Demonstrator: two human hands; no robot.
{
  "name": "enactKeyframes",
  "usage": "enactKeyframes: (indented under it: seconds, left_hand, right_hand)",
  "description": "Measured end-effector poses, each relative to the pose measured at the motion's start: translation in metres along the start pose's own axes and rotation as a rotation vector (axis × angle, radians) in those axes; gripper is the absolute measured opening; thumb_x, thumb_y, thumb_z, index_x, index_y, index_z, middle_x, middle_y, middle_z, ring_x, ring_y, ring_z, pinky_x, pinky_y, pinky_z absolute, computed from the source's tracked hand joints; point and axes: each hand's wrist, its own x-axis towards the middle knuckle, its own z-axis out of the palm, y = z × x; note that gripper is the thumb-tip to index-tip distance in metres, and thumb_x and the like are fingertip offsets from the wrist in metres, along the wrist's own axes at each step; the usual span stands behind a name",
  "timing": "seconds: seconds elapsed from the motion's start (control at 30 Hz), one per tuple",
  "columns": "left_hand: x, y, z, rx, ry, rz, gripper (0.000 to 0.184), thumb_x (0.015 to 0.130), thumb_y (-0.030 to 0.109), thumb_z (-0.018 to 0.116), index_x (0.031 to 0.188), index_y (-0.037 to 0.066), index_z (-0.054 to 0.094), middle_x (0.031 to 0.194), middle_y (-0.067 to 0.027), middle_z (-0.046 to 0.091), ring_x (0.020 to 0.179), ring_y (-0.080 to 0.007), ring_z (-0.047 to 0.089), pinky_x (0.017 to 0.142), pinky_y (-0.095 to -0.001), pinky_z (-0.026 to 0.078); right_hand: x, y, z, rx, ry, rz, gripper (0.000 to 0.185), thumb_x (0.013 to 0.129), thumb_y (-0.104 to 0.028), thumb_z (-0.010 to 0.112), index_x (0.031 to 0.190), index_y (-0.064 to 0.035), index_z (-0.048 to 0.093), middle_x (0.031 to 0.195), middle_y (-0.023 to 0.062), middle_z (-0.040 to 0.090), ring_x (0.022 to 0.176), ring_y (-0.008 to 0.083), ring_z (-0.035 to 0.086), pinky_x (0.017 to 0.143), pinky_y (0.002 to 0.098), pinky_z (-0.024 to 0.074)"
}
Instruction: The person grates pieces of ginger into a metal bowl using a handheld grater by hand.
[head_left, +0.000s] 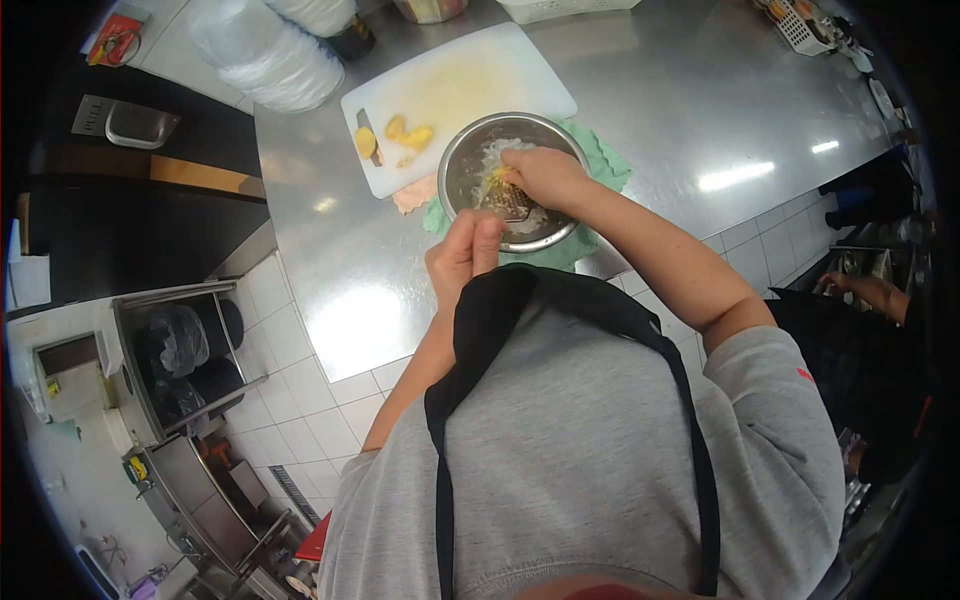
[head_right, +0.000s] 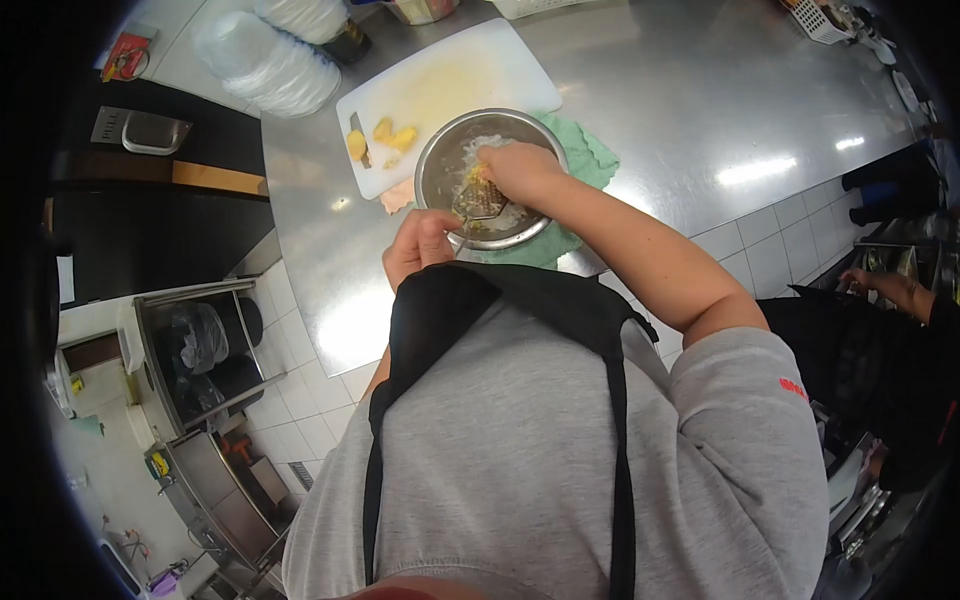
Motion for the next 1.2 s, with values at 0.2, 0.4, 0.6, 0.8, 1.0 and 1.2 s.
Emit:
enactKeyframes:
  seconds: [0.2, 0.4, 0.6, 0.8, 1.0, 1.2]
  left_hand:
    - [0.004, -0.001, -0.003, -0.058, 0.058, 0.024, 0.029, 0.091, 0.026, 0.047, 0.076, 0.002, 0.056, 0.058, 0.0008, 0.048, 0.055, -0.0048, 0.040, 0.050, -0.0203, 0.033]
    - [0.004, -0.013, -0.003, -0.054, 0.081, 0.035, 0.030, 0.091, 0.027, 0.047, 0.076, 0.003, 0.056, 0.053, 0.0025, 0.044, 0.051, -0.0044, 0.037, 0.047, -0.0207, 0.030]
    - [0.003, -0.011, -0.005, -0.045, 0.077, 0.028, 0.030, 0.091, 0.027, 0.046, 0.077, 0.002, 0.057, 0.052, 0.0036, 0.042, 0.049, -0.0039, 0.036, 0.046, -0.0202, 0.028]
    - [0.013, 0.009, -0.013, -0.131, 0.127, 0.144, 0.027, 0.091, 0.023, 0.047, 0.077, 0.002, 0.057, 0.053, 0.0030, 0.043, 0.048, -0.0030, 0.038, 0.044, -0.0190, 0.028]
    - [0.016, 0.012, -0.011, 0.034, 0.089, 0.230, 0.027, 0.090, 0.022, 0.048, 0.076, 0.002, 0.057, 0.056, -0.0008, 0.049, 0.049, -0.0043, 0.042, 0.046, -0.0192, 0.034]
    - [0.010, -0.002, -0.008, 0.058, 0.110, 0.147, 0.027, 0.090, 0.022, 0.048, 0.075, 0.001, 0.057, 0.056, -0.0015, 0.049, 0.052, -0.0062, 0.042, 0.048, -0.0211, 0.035]
  right_hand:
    - [-0.027, -0.032, -0.011, 0.040, -0.045, -0.166, 0.023, 0.083, -0.028, 0.047, 0.094, -0.0104, 0.057, 0.085, 0.0152, 0.062, 0.081, 0.0314, 0.060, 0.069, 0.0435, 0.0453]
    - [-0.004, -0.013, -0.007, -0.002, -0.013, -0.059, 0.022, 0.086, -0.030, 0.046, 0.087, -0.0095, 0.053, 0.078, 0.0157, 0.060, 0.078, 0.0353, 0.057, 0.065, 0.0457, 0.0427]
    - [-0.007, -0.001, 0.006, -0.074, 0.080, -0.093, 0.021, 0.085, -0.030, 0.047, 0.091, -0.0111, 0.053, 0.080, 0.0141, 0.061, 0.078, 0.0339, 0.058, 0.064, 0.0449, 0.0438]
    - [-0.019, -0.018, -0.003, -0.004, -0.046, -0.107, 0.023, 0.084, -0.030, 0.048, 0.091, -0.0092, 0.056, 0.082, 0.0156, 0.061, 0.080, 0.0326, 0.059, 0.068, 0.0443, 0.0448]
    - [-0.009, 0.005, 0.009, -0.061, -0.083, -0.072, 0.026, 0.085, -0.033, 0.046, 0.088, -0.0078, 0.053, 0.081, 0.0165, 0.061, 0.078, 0.0341, 0.058, 0.067, 0.0458, 0.0433]
    - [-0.010, 0.004, 0.007, 0.172, 0.080, -0.073, 0.024, 0.085, -0.031, 0.048, 0.085, -0.0072, 0.051, 0.078, 0.0180, 0.059, 0.076, 0.0366, 0.056, 0.065, 0.0456, 0.0413]
